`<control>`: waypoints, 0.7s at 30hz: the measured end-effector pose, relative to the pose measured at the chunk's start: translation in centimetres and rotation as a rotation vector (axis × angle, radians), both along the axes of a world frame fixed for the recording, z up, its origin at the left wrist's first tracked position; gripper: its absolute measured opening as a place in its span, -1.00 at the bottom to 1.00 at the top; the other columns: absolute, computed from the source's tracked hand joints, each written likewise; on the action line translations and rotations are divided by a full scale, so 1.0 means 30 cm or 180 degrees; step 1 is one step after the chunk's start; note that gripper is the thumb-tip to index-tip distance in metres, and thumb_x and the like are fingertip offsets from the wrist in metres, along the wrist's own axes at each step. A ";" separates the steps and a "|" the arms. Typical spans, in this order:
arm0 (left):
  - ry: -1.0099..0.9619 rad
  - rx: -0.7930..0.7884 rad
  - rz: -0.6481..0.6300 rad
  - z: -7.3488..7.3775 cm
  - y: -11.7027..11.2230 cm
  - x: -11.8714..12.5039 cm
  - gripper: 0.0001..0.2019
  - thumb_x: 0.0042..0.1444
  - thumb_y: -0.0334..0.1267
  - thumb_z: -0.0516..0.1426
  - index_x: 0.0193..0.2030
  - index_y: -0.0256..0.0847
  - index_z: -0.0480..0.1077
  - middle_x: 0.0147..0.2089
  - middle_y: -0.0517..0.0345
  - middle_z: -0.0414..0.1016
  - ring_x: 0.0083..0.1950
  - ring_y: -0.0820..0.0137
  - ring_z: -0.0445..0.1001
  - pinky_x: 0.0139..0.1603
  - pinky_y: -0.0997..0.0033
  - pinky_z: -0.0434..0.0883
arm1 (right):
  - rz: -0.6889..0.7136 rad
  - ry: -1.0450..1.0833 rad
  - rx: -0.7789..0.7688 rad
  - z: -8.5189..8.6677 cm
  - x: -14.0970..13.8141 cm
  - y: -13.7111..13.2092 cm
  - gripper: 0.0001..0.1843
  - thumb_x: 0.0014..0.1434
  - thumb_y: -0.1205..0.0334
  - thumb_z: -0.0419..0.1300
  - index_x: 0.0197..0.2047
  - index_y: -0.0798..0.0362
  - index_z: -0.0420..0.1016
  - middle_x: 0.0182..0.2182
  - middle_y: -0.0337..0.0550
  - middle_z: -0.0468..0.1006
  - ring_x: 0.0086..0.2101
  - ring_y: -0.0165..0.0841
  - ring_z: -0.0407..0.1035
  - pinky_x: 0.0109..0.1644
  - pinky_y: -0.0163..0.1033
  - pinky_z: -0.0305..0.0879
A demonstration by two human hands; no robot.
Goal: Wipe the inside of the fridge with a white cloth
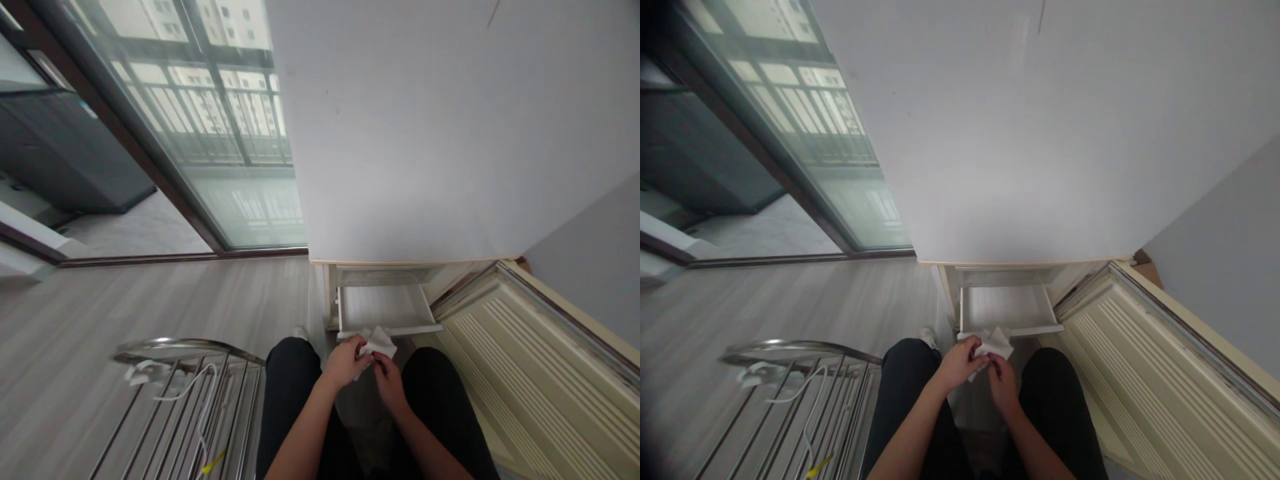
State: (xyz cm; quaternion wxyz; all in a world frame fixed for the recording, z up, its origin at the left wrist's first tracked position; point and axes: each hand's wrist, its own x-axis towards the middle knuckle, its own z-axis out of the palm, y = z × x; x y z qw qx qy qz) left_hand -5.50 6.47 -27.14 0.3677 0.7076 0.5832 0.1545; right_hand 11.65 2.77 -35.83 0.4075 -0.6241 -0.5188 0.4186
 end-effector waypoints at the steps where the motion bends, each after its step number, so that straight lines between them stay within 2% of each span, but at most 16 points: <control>1: -0.0039 0.0006 -0.0018 -0.004 -0.005 -0.001 -0.84 0.22 -0.20 0.21 -0.08 -0.12 0.49 -0.12 0.13 0.59 -0.11 0.30 0.56 -0.10 0.39 0.38 | 0.0072 0.0019 -0.0012 -0.001 -0.003 -0.013 -0.49 0.13 -0.10 0.11 -0.11 0.10 0.67 -0.10 0.13 0.66 -0.06 -0.03 0.55 0.11 0.04 0.46; 5: -0.0155 0.0087 -0.0063 -0.005 0.002 -0.005 -0.93 0.21 -0.30 0.17 -0.21 -0.15 0.49 -0.07 0.07 0.58 0.00 0.29 0.54 0.02 0.39 0.38 | 0.0205 0.0096 -0.0073 -0.003 -0.022 -0.034 -0.51 0.10 -0.09 0.14 -0.16 0.11 0.66 -0.12 0.13 0.65 -0.06 -0.04 0.53 0.13 0.05 0.44; 7: -0.0191 0.0125 -0.0036 0.006 0.007 0.001 -0.88 0.24 -0.30 0.13 -0.14 -0.16 0.48 -0.07 0.04 0.59 0.00 0.26 0.55 0.02 0.36 0.38 | 0.0073 0.0335 -0.0193 -0.011 -0.035 -0.037 -0.50 0.06 -0.12 0.16 -0.14 0.10 0.64 -0.06 0.14 0.61 -0.04 -0.05 0.52 0.10 0.03 0.48; 10: -0.0283 0.0152 -0.0082 0.032 -0.009 0.030 -0.79 0.29 -0.28 0.07 -0.01 -0.18 0.45 -0.11 0.02 0.62 -0.06 0.22 0.59 -0.05 0.33 0.39 | -0.0350 0.0994 -0.0719 -0.037 -0.055 -0.048 -0.35 -0.02 -0.22 0.21 -0.01 0.07 0.56 0.12 0.19 0.50 0.05 0.00 0.50 -0.08 -0.02 0.58; 13: -0.0481 0.0151 -0.0343 0.054 -0.038 0.070 -0.78 0.28 -0.23 0.10 0.02 -0.13 0.47 -0.10 0.06 0.65 -0.05 0.22 0.62 -0.06 0.35 0.40 | -0.0289 0.1449 -0.0907 -0.064 -0.061 -0.067 -0.30 0.07 -0.34 0.04 0.02 0.02 0.51 0.11 0.18 0.52 0.10 -0.01 0.50 -0.10 -0.01 0.59; 15: -0.0711 0.0143 -0.0604 0.062 -0.050 0.090 -0.77 0.24 -0.19 0.17 0.01 -0.09 0.51 -0.06 0.11 0.66 -0.02 0.24 0.62 -0.04 0.38 0.41 | -0.0125 0.1398 -0.0765 -0.073 -0.054 -0.073 -0.28 0.13 -0.37 -0.12 -0.03 0.01 0.52 -0.01 0.18 0.58 0.04 -0.03 0.54 -0.05 0.00 0.58; 17: -0.1033 0.0090 -0.0858 0.065 -0.052 0.101 -0.74 0.18 -0.21 0.22 0.01 -0.09 0.53 -0.04 0.13 0.66 -0.02 0.27 0.61 -0.03 0.40 0.43 | -0.0059 0.1219 -0.0611 -0.073 -0.041 -0.068 -0.26 0.17 -0.34 -0.20 -0.04 0.01 0.54 -0.10 0.16 0.60 0.01 -0.06 0.56 0.01 -0.03 0.56; 19: -0.1344 -0.0002 -0.1017 0.062 -0.048 0.103 -0.71 0.13 -0.30 0.21 0.01 -0.13 0.56 -0.05 0.12 0.66 -0.06 0.30 0.61 -0.03 0.41 0.45 | 0.0002 0.0859 -0.0468 -0.070 -0.030 -0.049 -0.29 0.24 -0.25 -0.24 -0.01 0.03 0.55 -0.17 0.14 0.60 -0.01 -0.08 0.56 0.03 -0.08 0.54; 21: -0.1531 -0.0063 -0.1033 0.057 -0.044 0.101 -0.66 0.11 -0.36 0.19 0.03 -0.15 0.58 -0.05 0.10 0.66 -0.07 0.32 0.60 -0.02 0.40 0.46 | 0.0072 0.0159 -0.0325 -0.067 -0.024 -0.019 -0.40 0.28 -0.15 -0.16 -0.07 0.04 0.57 -0.28 0.12 0.59 -0.08 -0.06 0.58 -0.02 -0.08 0.54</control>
